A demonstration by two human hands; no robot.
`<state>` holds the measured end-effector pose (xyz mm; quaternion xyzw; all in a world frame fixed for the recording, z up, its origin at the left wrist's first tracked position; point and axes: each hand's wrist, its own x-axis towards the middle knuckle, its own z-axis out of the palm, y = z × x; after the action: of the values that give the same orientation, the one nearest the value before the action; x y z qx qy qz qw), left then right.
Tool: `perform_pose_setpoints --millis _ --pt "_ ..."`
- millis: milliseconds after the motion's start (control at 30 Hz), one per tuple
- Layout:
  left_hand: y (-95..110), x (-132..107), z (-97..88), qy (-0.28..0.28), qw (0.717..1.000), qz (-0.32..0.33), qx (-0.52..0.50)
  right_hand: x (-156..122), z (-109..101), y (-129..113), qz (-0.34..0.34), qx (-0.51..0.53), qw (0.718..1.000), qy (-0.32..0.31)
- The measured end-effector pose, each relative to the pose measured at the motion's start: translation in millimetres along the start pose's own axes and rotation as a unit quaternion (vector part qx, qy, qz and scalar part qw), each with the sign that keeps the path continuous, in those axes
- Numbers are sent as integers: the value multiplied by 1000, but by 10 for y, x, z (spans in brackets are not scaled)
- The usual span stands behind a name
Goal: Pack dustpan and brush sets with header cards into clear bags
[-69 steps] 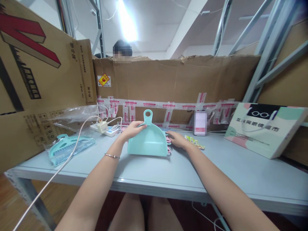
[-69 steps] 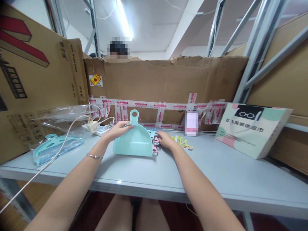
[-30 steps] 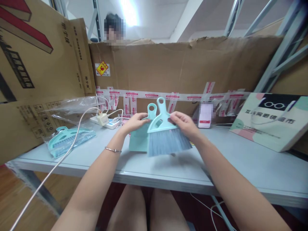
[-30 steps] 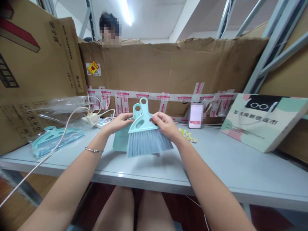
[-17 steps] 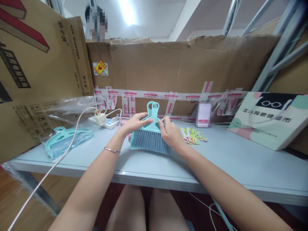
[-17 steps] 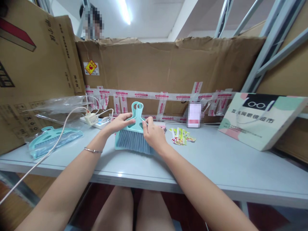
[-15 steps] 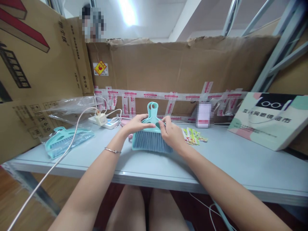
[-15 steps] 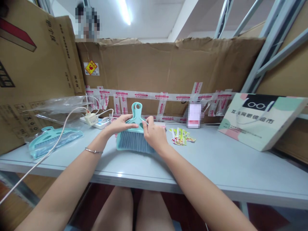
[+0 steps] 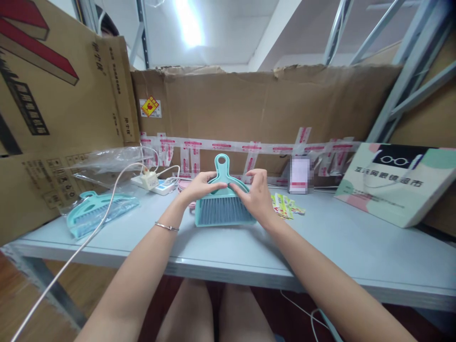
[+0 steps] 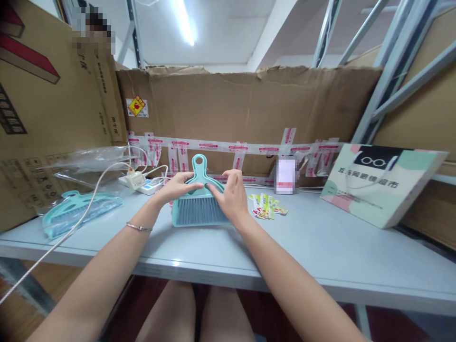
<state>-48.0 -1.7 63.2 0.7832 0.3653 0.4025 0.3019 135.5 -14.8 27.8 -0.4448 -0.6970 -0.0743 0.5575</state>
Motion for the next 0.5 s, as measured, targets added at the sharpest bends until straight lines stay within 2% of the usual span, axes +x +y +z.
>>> perform_pose_setpoints --millis 33,100,167,200,333,500 --pt "10 -4 -4 4 1000 -1 9 15 11 21 39 44 998 -27" --pt "26 -10 -8 6 1000 -2 21 46 11 34 107 128 978 -125" --pt "30 -14 -7 2 999 -2 32 67 -9 10 135 186 949 -213" --pt "27 -16 -6 0 999 -1 39 72 -21 -11 137 198 942 -234" --pt "1 -18 -20 -3 998 6 57 52 -32 -93 136 186 948 -219" --pt "-9 -16 -63 -16 1000 0 23 7 38 -117 124 201 950 -204"
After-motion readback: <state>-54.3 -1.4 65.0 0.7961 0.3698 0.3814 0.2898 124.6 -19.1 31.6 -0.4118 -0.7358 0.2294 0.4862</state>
